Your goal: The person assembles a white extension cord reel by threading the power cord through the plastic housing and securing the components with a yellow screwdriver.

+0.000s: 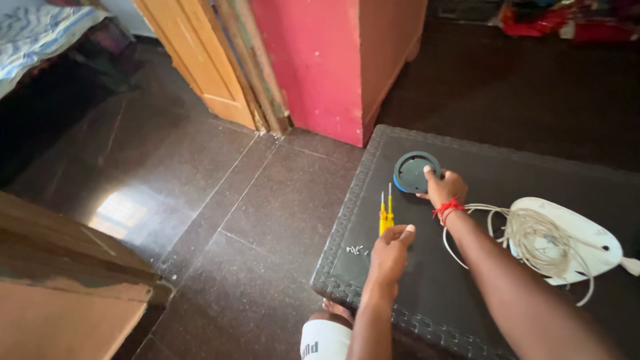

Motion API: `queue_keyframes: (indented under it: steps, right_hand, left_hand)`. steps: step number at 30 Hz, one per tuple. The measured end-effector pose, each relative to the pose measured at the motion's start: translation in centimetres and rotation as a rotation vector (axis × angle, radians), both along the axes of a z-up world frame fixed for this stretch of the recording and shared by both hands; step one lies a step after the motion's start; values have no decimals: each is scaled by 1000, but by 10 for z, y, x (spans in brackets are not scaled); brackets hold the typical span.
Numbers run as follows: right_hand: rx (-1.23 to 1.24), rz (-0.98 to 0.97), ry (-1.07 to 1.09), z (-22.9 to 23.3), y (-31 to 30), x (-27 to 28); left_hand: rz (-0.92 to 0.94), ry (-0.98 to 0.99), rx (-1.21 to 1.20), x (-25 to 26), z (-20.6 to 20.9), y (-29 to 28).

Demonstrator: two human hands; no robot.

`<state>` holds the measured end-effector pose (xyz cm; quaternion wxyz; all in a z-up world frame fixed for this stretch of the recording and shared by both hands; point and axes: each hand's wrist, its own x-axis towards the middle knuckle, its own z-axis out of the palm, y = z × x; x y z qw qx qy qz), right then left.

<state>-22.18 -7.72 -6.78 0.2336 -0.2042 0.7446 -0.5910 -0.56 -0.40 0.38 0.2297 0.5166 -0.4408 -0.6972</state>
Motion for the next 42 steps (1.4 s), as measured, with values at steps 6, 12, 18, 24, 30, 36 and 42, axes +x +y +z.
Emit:
queue_keyframes:
  steps: [6, 12, 18, 24, 30, 36, 42]
  right_hand:
    - [342, -27, 369, -20, -14, -17]
    - [334, -170, 865, -27, -20, -23]
    - [79, 229, 579, 29, -48, 42]
    - [134, 332, 885, 12, -84, 54]
    - [164, 301, 977, -3, -70, 39]
    - [163, 339, 1053, 39, -31, 40]
    - [86, 227, 1125, 88, 82, 22]
  left_hand:
    - [13, 26, 29, 2, 4, 0]
    - [19, 26, 35, 5, 11, -2]
    - [72, -11, 30, 5, 11, -2]
    - [114, 15, 25, 9, 8, -8]
    - [130, 61, 48, 14, 2, -12]
    - [107, 63, 46, 6, -7, -10]
    - [72, 77, 26, -3, -29, -8]
